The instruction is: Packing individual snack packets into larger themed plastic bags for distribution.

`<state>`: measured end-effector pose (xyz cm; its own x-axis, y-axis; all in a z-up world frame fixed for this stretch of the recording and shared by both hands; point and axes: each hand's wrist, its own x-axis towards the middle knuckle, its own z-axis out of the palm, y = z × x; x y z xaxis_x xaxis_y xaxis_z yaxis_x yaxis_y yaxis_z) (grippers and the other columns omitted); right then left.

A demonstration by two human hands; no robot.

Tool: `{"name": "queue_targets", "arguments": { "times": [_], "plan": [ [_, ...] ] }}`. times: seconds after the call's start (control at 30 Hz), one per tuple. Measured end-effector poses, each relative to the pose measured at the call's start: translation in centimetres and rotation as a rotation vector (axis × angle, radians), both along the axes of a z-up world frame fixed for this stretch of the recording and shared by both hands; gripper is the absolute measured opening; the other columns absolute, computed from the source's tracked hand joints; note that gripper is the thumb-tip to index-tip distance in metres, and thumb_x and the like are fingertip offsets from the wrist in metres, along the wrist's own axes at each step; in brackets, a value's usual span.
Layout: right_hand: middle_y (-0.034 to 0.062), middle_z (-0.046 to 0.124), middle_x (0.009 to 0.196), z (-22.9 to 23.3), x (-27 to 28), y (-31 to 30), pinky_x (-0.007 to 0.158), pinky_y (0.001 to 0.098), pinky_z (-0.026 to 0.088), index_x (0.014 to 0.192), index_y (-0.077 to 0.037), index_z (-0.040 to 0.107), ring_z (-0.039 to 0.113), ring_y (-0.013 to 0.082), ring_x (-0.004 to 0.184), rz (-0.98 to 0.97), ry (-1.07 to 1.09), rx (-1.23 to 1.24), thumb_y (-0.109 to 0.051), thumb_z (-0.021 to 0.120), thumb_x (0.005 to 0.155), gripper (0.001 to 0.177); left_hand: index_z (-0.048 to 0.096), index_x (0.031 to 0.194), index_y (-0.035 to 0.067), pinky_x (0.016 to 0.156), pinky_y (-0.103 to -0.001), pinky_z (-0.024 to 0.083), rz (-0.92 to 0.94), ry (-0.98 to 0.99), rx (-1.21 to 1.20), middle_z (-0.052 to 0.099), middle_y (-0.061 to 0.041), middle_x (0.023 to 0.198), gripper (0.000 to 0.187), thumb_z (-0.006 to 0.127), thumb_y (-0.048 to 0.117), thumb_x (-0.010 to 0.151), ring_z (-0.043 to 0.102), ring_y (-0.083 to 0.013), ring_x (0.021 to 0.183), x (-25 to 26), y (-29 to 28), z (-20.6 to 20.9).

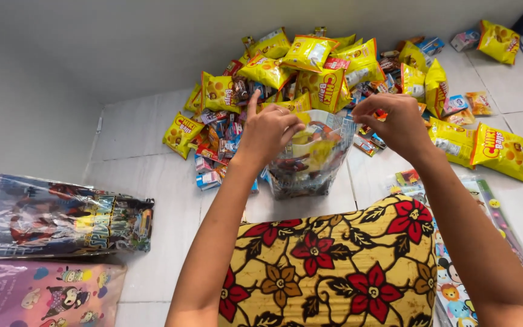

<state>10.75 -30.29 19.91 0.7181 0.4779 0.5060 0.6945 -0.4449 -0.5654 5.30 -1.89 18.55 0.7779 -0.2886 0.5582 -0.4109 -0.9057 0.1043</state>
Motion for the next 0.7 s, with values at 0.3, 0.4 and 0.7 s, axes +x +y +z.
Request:
{"name": "queue_targets", "arguments": {
  "times": [0.3,0.4,0.7],
  "plan": [
    [0.0182,0.053,0.139,-6.2,-1.1,0.0,0.103,0.0490,0.043,0.154,-0.013,0.033,0.049,0.0356,0.129,0.121,0.591,0.539,-0.001,0.083,0.070,0.099,0.025,0.158,0.012,0.120,-0.064,0.031,-0.190,0.217,-1.108,0.042,-0.020,0.154,0.114,0.066,0.083,0.078,0.037,-0.0398,0.146,-6.5,3.0,-1.7],
    [0.0336,0.032,0.156,-15.8,-1.0,0.7,0.108,0.0709,0.033,0.160,0.000,0.016,0.027,0.0593,0.142,0.039,0.798,0.295,-0.004,0.091,0.063,0.122,0.020,0.156,0.009,0.117,-0.075,0.024,-0.095,0.597,-1.114,0.033,-0.022,0.157,0.134,0.098,0.053,0.056,0.021,-0.0475,0.151,-6.1,5.3,-11.7],
    [0.0198,0.061,0.135,-22.9,-1.8,5.6,0.112,0.0535,0.040,0.141,-0.003,0.053,0.052,0.0393,0.129,-0.012,0.915,0.287,-0.006,0.098,0.059,0.094,0.079,0.095,0.011,0.093,-0.047,0.057,0.207,0.796,-0.951,0.077,-0.012,0.096,0.046,0.096,0.020,0.054,0.072,-0.0347,0.105,-3.5,1.7,-22.1]
  ]
}}
